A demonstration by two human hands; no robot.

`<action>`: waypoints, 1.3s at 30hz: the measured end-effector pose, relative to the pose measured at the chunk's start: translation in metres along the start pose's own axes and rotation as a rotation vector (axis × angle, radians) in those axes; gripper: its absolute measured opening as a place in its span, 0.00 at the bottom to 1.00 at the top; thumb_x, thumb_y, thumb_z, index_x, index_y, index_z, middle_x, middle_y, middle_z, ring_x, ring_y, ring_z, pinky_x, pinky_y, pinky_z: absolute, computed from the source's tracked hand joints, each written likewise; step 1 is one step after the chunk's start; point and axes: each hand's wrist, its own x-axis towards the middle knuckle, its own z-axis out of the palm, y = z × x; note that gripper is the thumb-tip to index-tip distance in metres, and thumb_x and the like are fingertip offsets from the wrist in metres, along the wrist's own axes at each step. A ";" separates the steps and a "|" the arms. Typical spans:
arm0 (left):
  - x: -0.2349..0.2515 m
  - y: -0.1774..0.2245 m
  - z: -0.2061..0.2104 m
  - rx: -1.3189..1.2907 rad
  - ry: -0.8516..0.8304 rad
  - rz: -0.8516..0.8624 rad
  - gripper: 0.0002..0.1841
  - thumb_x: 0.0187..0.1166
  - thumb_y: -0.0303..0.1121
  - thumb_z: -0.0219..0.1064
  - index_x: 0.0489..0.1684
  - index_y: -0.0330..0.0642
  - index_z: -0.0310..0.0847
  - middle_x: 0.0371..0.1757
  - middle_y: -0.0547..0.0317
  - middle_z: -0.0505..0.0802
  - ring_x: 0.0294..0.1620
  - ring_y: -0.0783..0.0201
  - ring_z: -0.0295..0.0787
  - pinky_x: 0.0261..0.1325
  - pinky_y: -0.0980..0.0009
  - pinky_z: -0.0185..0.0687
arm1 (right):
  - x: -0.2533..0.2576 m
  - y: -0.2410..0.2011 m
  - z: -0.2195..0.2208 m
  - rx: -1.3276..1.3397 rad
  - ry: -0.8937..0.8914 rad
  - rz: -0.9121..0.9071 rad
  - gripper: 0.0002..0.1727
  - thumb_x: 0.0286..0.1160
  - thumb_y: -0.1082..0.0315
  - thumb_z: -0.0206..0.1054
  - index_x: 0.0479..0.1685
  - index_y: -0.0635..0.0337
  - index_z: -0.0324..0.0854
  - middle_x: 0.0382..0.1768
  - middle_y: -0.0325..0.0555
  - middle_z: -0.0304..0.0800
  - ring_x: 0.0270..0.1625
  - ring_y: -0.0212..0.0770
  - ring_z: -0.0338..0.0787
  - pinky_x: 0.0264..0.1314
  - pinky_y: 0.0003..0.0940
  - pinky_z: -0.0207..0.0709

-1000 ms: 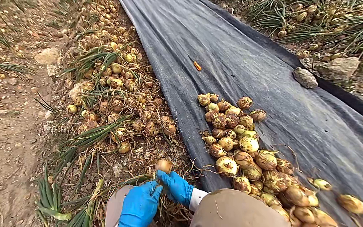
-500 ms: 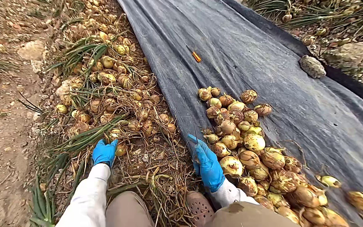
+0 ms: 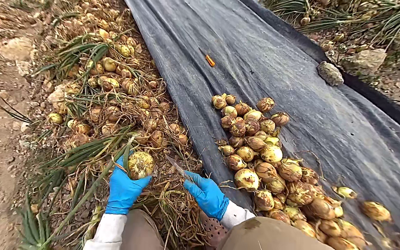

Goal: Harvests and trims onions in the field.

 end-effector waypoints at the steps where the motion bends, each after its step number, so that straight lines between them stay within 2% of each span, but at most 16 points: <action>1: -0.012 0.007 -0.002 -0.034 -0.023 0.025 0.61 0.30 0.37 0.90 0.84 0.48 0.66 0.70 0.49 0.87 0.69 0.56 0.86 0.71 0.50 0.83 | 0.005 -0.010 0.002 -0.021 -0.014 0.001 0.35 0.81 0.33 0.55 0.80 0.42 0.78 0.52 0.44 0.95 0.54 0.41 0.93 0.60 0.54 0.83; 4: -0.043 0.029 -0.003 -0.102 -0.057 0.082 0.62 0.29 0.47 0.88 0.83 0.44 0.65 0.68 0.55 0.88 0.67 0.66 0.86 0.69 0.60 0.86 | 0.013 -0.046 0.005 -0.067 -0.106 0.084 0.46 0.67 0.26 0.66 0.89 0.31 0.66 0.61 0.45 0.92 0.64 0.44 0.90 0.68 0.58 0.80; 7: -0.064 0.049 -0.008 -0.099 -0.102 0.168 0.60 0.32 0.54 0.87 0.80 0.40 0.69 0.68 0.56 0.88 0.66 0.69 0.86 0.69 0.66 0.86 | 0.010 -0.065 0.009 -0.060 -0.089 0.048 0.51 0.57 0.24 0.71 0.86 0.36 0.69 0.58 0.47 0.92 0.62 0.47 0.90 0.64 0.60 0.80; 9: -0.075 0.053 -0.007 -0.129 -0.124 0.222 0.59 0.32 0.51 0.88 0.80 0.40 0.69 0.70 0.54 0.87 0.69 0.68 0.85 0.71 0.66 0.85 | 0.004 -0.064 0.013 -0.032 -0.055 -0.032 0.50 0.62 0.21 0.62 0.83 0.42 0.73 0.55 0.49 0.93 0.61 0.47 0.91 0.62 0.60 0.81; 11: -0.081 0.057 -0.009 -0.177 -0.179 0.216 0.60 0.32 0.51 0.89 0.82 0.42 0.70 0.69 0.57 0.89 0.67 0.70 0.87 0.70 0.67 0.86 | 0.000 -0.055 0.019 0.030 -0.008 -0.139 0.45 0.76 0.25 0.49 0.79 0.49 0.77 0.51 0.50 0.94 0.57 0.46 0.92 0.61 0.57 0.83; 14: -0.095 0.065 -0.018 -0.172 -0.341 -0.006 0.63 0.29 0.50 0.92 0.82 0.42 0.69 0.64 0.62 0.92 0.62 0.72 0.90 0.68 0.69 0.88 | -0.006 -0.044 0.025 0.013 0.002 -0.277 0.37 0.89 0.38 0.43 0.74 0.58 0.82 0.51 0.53 0.95 0.56 0.47 0.94 0.61 0.57 0.83; 17: -0.118 0.067 -0.027 -0.297 -0.564 -0.358 0.56 0.27 0.31 0.92 0.75 0.42 0.73 0.57 0.59 0.94 0.57 0.66 0.94 0.62 0.65 0.92 | -0.017 -0.045 0.024 -0.311 0.073 -0.536 0.35 0.91 0.43 0.44 0.62 0.64 0.87 0.44 0.59 0.94 0.46 0.56 0.95 0.43 0.59 0.86; 19: -0.136 0.055 -0.025 -0.622 -0.538 -0.543 0.39 0.37 0.14 0.84 0.61 0.33 0.79 0.47 0.49 0.96 0.46 0.59 0.96 0.49 0.62 0.95 | -0.014 -0.042 0.024 -0.308 0.196 -0.636 0.36 0.91 0.42 0.44 0.59 0.64 0.89 0.41 0.56 0.95 0.41 0.52 0.96 0.37 0.54 0.87; 21: -0.141 0.053 -0.024 -0.750 -0.501 -0.639 0.18 0.57 0.12 0.75 0.46 0.34 0.81 0.32 0.52 0.95 0.23 0.67 0.88 0.24 0.74 0.83 | -0.006 -0.036 0.025 -0.094 0.224 -0.477 0.35 0.91 0.42 0.45 0.67 0.63 0.86 0.45 0.52 0.96 0.46 0.46 0.96 0.46 0.53 0.88; 23: -0.133 0.057 -0.026 -0.687 -0.474 -0.622 0.05 0.79 0.17 0.64 0.45 0.32 0.82 0.32 0.47 0.97 0.18 0.67 0.89 0.17 0.78 0.77 | 0.002 -0.026 0.020 0.050 0.124 -0.205 0.37 0.90 0.39 0.39 0.81 0.54 0.76 0.55 0.51 0.94 0.54 0.44 0.93 0.60 0.54 0.83; 27: -0.106 0.083 -0.029 -0.421 -0.414 -0.443 0.14 0.90 0.28 0.54 0.35 0.37 0.84 0.19 0.55 0.92 0.09 0.68 0.79 0.14 0.75 0.73 | -0.004 -0.007 0.010 0.072 -0.060 0.100 0.39 0.90 0.36 0.34 0.79 0.53 0.76 0.50 0.53 0.89 0.47 0.46 0.88 0.57 0.51 0.80; 29: -0.102 0.096 -0.026 -0.374 -0.376 -0.346 0.15 0.91 0.32 0.55 0.36 0.39 0.85 0.18 0.59 0.90 0.09 0.68 0.77 0.14 0.74 0.73 | -0.015 -0.005 0.005 0.026 -0.216 0.226 0.41 0.89 0.34 0.35 0.79 0.56 0.76 0.57 0.59 0.88 0.56 0.53 0.88 0.64 0.58 0.77; 31: -0.102 0.101 -0.020 -0.247 -0.364 -0.200 0.13 0.90 0.35 0.55 0.42 0.43 0.87 0.24 0.65 0.92 0.18 0.71 0.86 0.23 0.75 0.83 | -0.022 -0.009 0.004 -0.004 -0.335 0.258 0.41 0.89 0.33 0.40 0.74 0.58 0.80 0.59 0.62 0.88 0.60 0.57 0.88 0.67 0.62 0.75; 33: -0.103 0.097 -0.014 -0.028 -0.421 -0.088 0.15 0.88 0.39 0.55 0.53 0.46 0.89 0.35 0.68 0.96 0.34 0.71 0.95 0.44 0.69 0.93 | -0.022 -0.017 0.002 -0.013 -0.381 0.230 0.40 0.88 0.34 0.42 0.69 0.59 0.83 0.53 0.60 0.90 0.54 0.55 0.89 0.63 0.60 0.77; 35: -0.105 0.094 -0.002 0.122 -0.454 -0.136 0.14 0.88 0.43 0.58 0.48 0.49 0.91 0.35 0.67 0.97 0.36 0.68 0.96 0.48 0.61 0.93 | -0.018 -0.020 0.007 0.046 -0.330 0.273 0.39 0.87 0.31 0.38 0.55 0.54 0.84 0.31 0.44 0.81 0.29 0.41 0.80 0.37 0.46 0.77; 39: -0.104 0.095 0.020 0.279 -0.575 -0.172 0.19 0.88 0.50 0.59 0.46 0.49 0.92 0.35 0.62 0.97 0.39 0.61 0.96 0.53 0.53 0.89 | -0.023 -0.024 0.020 0.392 -0.155 0.479 0.36 0.87 0.30 0.39 0.46 0.53 0.78 0.18 0.39 0.76 0.13 0.34 0.73 0.18 0.33 0.74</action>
